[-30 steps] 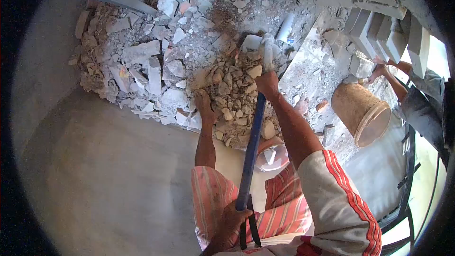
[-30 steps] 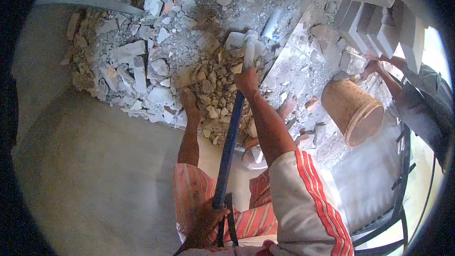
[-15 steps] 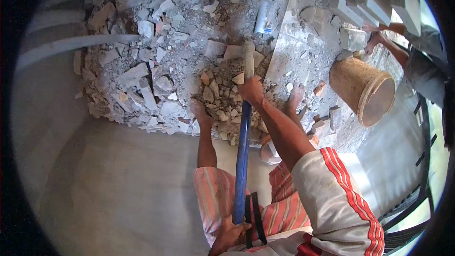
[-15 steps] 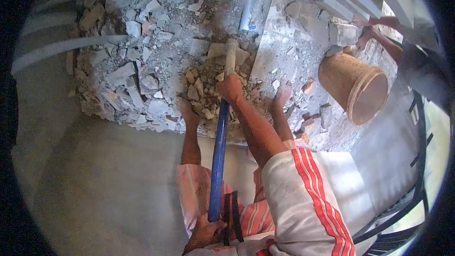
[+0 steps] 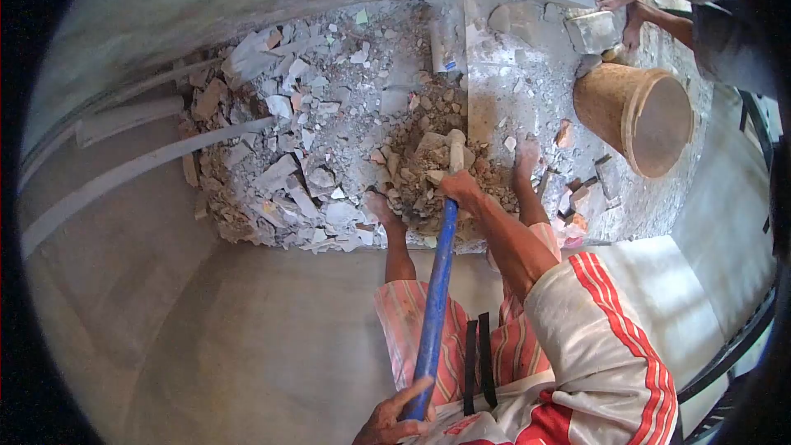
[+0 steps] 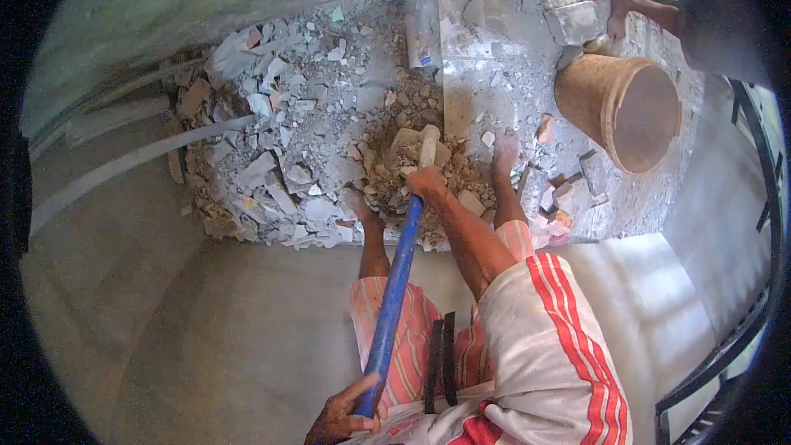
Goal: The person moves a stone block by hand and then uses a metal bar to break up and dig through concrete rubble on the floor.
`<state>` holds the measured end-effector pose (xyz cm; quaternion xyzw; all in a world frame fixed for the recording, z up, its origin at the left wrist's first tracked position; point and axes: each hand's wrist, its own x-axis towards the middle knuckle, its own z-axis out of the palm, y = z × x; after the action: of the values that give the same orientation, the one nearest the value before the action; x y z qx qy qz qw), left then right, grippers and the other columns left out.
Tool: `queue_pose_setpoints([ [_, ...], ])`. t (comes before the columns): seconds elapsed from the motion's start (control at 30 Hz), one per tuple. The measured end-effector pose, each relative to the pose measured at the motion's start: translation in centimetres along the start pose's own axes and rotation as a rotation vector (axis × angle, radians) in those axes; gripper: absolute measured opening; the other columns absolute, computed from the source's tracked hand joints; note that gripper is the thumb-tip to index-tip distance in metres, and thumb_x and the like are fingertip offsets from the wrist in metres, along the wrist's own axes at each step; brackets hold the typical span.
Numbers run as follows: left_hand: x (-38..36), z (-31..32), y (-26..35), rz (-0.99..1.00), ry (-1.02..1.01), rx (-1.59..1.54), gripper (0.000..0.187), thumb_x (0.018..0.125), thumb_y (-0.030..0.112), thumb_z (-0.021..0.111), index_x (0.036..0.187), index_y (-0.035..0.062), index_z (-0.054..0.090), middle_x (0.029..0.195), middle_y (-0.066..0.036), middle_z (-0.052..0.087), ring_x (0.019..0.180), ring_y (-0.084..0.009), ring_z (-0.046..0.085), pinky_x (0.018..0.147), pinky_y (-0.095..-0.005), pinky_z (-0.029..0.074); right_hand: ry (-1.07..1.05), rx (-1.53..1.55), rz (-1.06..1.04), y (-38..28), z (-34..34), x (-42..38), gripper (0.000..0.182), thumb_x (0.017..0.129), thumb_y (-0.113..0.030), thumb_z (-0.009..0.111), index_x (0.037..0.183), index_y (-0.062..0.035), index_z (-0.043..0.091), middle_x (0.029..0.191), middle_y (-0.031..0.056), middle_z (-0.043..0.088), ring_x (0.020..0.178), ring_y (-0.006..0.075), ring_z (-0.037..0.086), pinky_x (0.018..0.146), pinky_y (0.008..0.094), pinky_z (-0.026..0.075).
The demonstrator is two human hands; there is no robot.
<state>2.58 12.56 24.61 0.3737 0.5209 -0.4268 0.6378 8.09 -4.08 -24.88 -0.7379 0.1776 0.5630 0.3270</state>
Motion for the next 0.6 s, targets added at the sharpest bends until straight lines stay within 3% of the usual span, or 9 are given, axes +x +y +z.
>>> queue_pose_setpoints([
  [0.03, -0.3, 0.0, 0.1, 0.010, -0.119, 0.099, 0.070, 0.063, 0.015, 0.065, 0.128, 0.0003, 0.043, 0.090, -0.006, 0.056, 0.076, -0.0125, 0.051, 0.066, -0.0261, 0.041, 0.049, 0.359, 0.246, -0.1, -0.6, -0.9, 0.028, 0.075, -0.024, 0.058, 0.084, 0.0025, 0.063, 0.070, 0.0133, 0.061, 0.061, 0.0257, 0.061, 0.055, 0.0360, 0.050],
  [0.07, -1.1, 0.1, 0.2, 0.014, -0.236, 0.194, 0.063, 0.062, 0.019, 0.067, 0.121, 0.0016, 0.051, 0.088, -0.006, 0.056, 0.074, -0.0139, 0.051, 0.065, -0.0267, 0.041, 0.049, 0.371, 0.252, 1.2, -1.1, -0.8, 0.028, 0.075, -0.024, 0.058, 0.084, 0.0025, 0.063, 0.070, 0.0133, 0.061, 0.061, 0.0257, 0.061, 0.055, 0.0360, 0.050],
  [0.1, -1.8, 0.4, 0.4, 0.015, -0.236, 0.206, 0.063, 0.062, 0.019, 0.067, 0.121, 0.0016, 0.051, 0.088, -0.006, 0.056, 0.074, -0.0139, 0.051, 0.065, -0.0267, 0.041, -0.012, -0.214, -0.187, 4.0, -1.3, 1.4, 0.024, 0.075, -0.022, 0.058, 0.081, 0.0012, 0.064, 0.068, 0.0115, 0.061, 0.060, 0.0222, 0.060, 0.054, 0.0353, 0.049],
  [0.17, -3.2, 1.0, 1.1, 0.104, -0.291, 0.253, 0.057, 0.062, 0.023, 0.068, 0.114, 0.0030, 0.055, 0.087, -0.006, 0.055, 0.073, -0.0142, 0.051, 0.064, -0.0265, 0.040, -0.049, -0.799, -0.624, 3.4, -3.3, 0.0, 0.021, 0.075, -0.020, 0.059, 0.077, -0.0002, 0.065, 0.066, 0.0098, 0.061, 0.059, 0.0188, 0.059, 0.053, 0.0346, 0.048],
  [0.23, -4.5, 2.0, 1.9, 0.202, -0.352, 0.307, 0.051, 0.063, 0.026, 0.068, 0.108, 0.0044, 0.058, 0.087, -0.006, 0.055, 0.071, -0.0144, 0.050, 0.063, -0.0264, 0.039, -0.027, 0.296, 0.324, -2.4, -7.7, -7.5, 0.021, 0.075, -0.021, 0.061, 0.076, -0.0005, 0.064, 0.064, 0.0061, 0.060, 0.058, 0.0154, 0.058, 0.053, 0.0343, 0.047],
  [0.37, -7.6, 5.2, 3.5, 0.332, -0.433, 0.434, 0.049, 0.065, 0.040, 0.069, 0.102, 0.0092, 0.062, 0.081, -0.006, 0.053, 0.067, -0.0144, 0.048, 0.062, -0.0272, 0.038, -0.096, 0.224, 0.063, -3.3, -13.6, -13.5, 0.020, 0.073, -0.020, 0.063, 0.076, -0.0004, 0.064, 0.064, 0.0075, 0.060, 0.056, 0.0157, 0.057, 0.053, 0.0344, 0.047],
  [0.47, -9.9, 8.5, 5.3, 0.491, -0.520, 0.526, 0.056, 0.066, 0.048, 0.069, 0.097, 0.0028, 0.062, 0.082, -0.012, 0.058, 0.067, -0.0201, 0.054, 0.060, -0.0327, 0.042, 0.060, 0.929, 0.381, -3.7, -17.1, -17.5, 0.013, 0.072, -0.010, 0.063, 0.072, 0.0019, 0.058, 0.060, 0.0072, 0.055, 0.047, 0.0182, 0.053, 0.043, 0.0334, 0.042],
  [0.53, -11.1, 10.3, 7.0, 0.657, -0.700, 0.669, 0.065, 0.065, 0.052, 0.070, 0.097, -0.0033, 0.062, 0.091, -0.020, 0.063, 0.074, -0.0296, 0.062, 0.064, -0.0395, 0.047, 0.045, 1.032, 0.311, -4.0, -20.3, -20.5, 0.011, 0.072, -0.009, 0.062, 0.071, 0.0002, 0.056, 0.059, 0.0059, 0.053, 0.046, 0.0173, 0.052, 0.041, 0.0322, 0.041],
  [0.6, -12.5, 12.5, 7.6, 0.678, -0.800, 0.751, 0.066, 0.064, 0.052, 0.071, 0.099, -0.0033, 0.062, 0.092, -0.021, 0.063, 0.077, -0.0308, 0.063, 0.068, -0.0399, 0.048, 0.046, 1.133, 0.262, -2.5, -23.1, -23.2, 0.010, 0.073, -0.007, 0.061, 0.070, -0.0015, 0.054, 0.057, 0.0046, 0.051, 0.044, 0.0164, 0.051, 0.039, 0.0309, 0.040],
])
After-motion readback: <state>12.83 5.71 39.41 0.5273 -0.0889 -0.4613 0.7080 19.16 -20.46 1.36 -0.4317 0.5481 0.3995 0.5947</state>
